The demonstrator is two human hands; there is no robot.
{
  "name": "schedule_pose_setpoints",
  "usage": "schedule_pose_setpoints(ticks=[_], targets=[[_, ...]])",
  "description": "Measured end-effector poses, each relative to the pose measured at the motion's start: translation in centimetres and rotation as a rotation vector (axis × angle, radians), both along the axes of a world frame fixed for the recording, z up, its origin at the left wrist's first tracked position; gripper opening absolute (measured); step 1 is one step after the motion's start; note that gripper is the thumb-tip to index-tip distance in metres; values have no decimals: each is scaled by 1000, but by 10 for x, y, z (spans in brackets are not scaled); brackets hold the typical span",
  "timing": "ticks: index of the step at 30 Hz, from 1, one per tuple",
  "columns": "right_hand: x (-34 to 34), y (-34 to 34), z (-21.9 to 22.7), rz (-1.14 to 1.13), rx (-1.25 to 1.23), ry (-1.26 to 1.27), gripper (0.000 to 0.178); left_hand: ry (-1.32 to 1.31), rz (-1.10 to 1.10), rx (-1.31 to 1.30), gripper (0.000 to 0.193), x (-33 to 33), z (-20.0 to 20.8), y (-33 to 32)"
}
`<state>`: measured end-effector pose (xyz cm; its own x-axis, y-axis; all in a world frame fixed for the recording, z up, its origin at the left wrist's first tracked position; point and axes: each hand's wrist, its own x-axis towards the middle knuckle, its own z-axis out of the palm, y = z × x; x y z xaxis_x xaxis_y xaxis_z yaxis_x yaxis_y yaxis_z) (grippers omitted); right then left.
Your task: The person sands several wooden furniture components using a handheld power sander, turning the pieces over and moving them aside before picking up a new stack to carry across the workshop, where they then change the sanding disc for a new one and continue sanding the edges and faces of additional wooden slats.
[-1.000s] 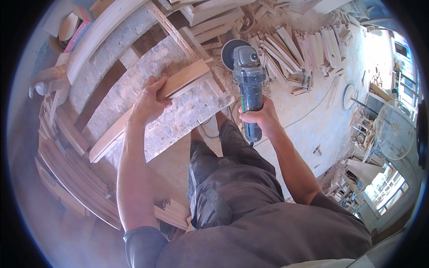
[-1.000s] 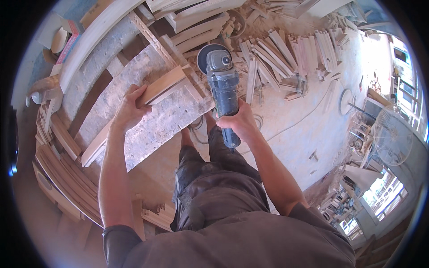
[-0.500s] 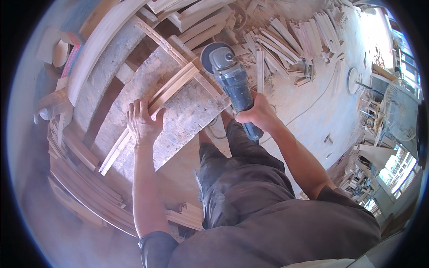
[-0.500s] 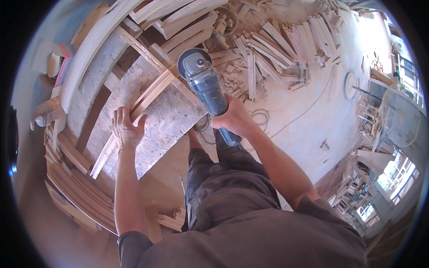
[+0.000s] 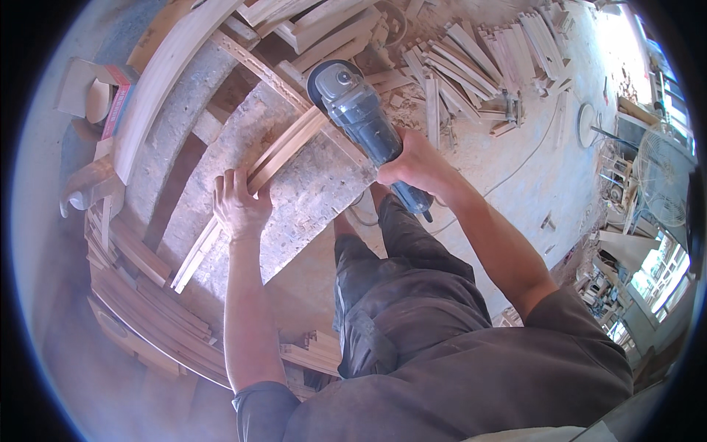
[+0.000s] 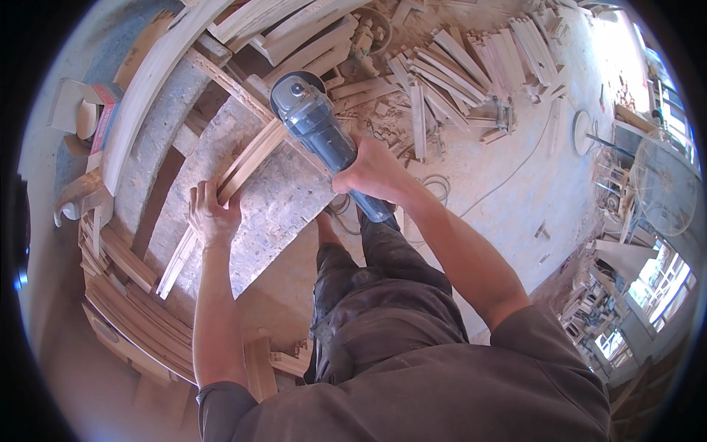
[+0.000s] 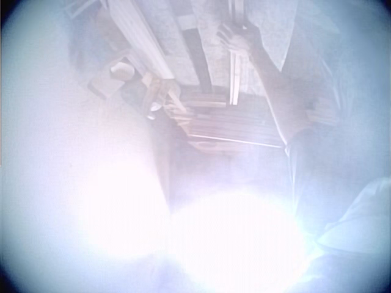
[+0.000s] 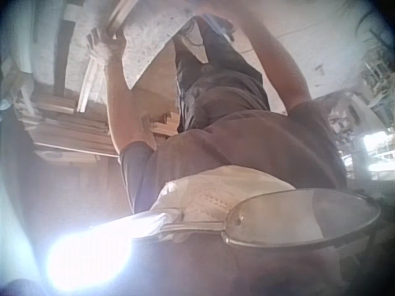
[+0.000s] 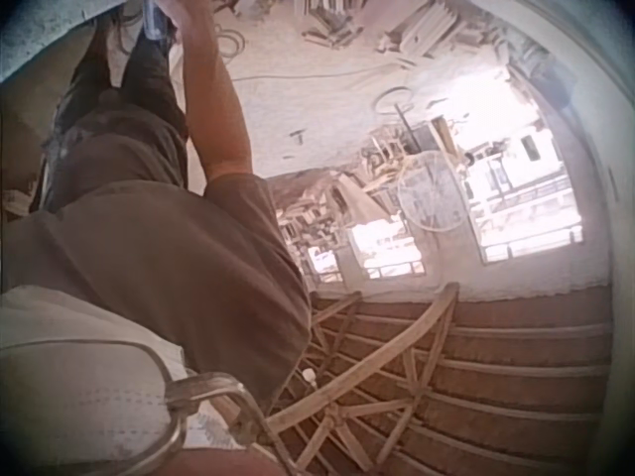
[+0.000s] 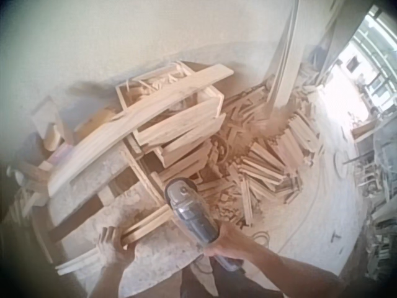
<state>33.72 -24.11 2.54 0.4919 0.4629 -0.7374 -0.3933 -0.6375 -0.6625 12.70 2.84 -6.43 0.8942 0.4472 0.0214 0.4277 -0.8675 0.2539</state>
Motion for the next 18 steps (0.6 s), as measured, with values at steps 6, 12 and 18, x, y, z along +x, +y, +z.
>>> schedule_pose_setpoints(ticks=[6,12,18], targets=[[-12,-25,-2,104,-76,-28,46,-38,10,-9,48,1,0,-1],[-46,-70,-6,-78,-98,85,45,-9,20,-29,47,1,3,0],[-41,-87,8,-146,-90,102,46,128,81,-289,48,5,20,3]])
